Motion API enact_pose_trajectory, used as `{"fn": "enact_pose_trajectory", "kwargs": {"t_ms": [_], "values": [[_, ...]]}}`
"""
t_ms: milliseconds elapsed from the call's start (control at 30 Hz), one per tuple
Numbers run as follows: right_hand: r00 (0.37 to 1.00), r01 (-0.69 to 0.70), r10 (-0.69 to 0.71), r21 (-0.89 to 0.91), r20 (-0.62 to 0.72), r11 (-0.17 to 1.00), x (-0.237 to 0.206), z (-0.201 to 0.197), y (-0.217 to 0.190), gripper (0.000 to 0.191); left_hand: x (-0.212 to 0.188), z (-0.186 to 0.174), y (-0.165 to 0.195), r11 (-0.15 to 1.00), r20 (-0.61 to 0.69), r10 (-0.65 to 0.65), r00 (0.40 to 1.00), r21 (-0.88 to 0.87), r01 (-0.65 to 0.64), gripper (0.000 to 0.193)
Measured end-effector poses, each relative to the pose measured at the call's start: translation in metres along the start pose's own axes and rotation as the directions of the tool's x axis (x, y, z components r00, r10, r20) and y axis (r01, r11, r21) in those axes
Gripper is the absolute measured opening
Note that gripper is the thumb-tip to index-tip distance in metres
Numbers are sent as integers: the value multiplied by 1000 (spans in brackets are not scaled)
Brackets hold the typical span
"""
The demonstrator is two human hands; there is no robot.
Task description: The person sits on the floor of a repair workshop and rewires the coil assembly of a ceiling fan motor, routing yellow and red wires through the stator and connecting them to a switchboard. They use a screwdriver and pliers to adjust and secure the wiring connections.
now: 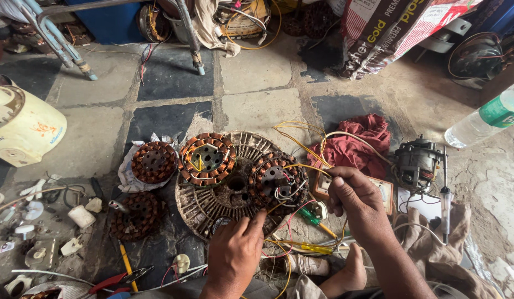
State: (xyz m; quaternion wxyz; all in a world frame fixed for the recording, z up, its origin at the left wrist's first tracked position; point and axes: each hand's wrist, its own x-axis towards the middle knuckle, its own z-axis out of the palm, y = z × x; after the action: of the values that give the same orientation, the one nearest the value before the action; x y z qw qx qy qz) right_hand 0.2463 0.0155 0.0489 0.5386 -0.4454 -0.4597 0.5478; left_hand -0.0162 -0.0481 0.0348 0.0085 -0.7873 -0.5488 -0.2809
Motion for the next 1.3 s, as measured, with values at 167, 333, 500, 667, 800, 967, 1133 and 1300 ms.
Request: {"fn": "enact_pose_trajectory", "kwargs": {"t_ms": [167,333,500,667,800,967,1133,1300], "values": [[1000,0,0,-20,-3,1000,0,0,0,22,-2,-1,-1,999,16,-21,1000,34,21,36],[1000,-13,13,-18,-13,1000,0,1,0,23,-2,0,-1,1000,19,-4,1000,24,4,39],[999,-26,26,-21,-23,999,0,1,0,23,-3,1,-2,999,47,-35,998,15,34,38],[1000,-12,12,-27,-9,1000,0,1,0,22,-2,3,-2,999,64,-33,997,16,32,38],[1000,5,-4,-24,9,1000,0,0,0,23,-4,3,-3,999,59,-45,997,22,44,38],[1000,-9,9,-25,-5,1000,1,1,0,22,-4,4,-2,1000,54,-29,998,2,29,39],[1000,-18,17,-27,-12,999,1,1,0,22,-3,6,-3,1000,63,-22,998,-19,23,38],[1000,1,-1,-39,2,999,0,2,1,23,0,11,2,999,41,-6,999,-42,8,39]]}}
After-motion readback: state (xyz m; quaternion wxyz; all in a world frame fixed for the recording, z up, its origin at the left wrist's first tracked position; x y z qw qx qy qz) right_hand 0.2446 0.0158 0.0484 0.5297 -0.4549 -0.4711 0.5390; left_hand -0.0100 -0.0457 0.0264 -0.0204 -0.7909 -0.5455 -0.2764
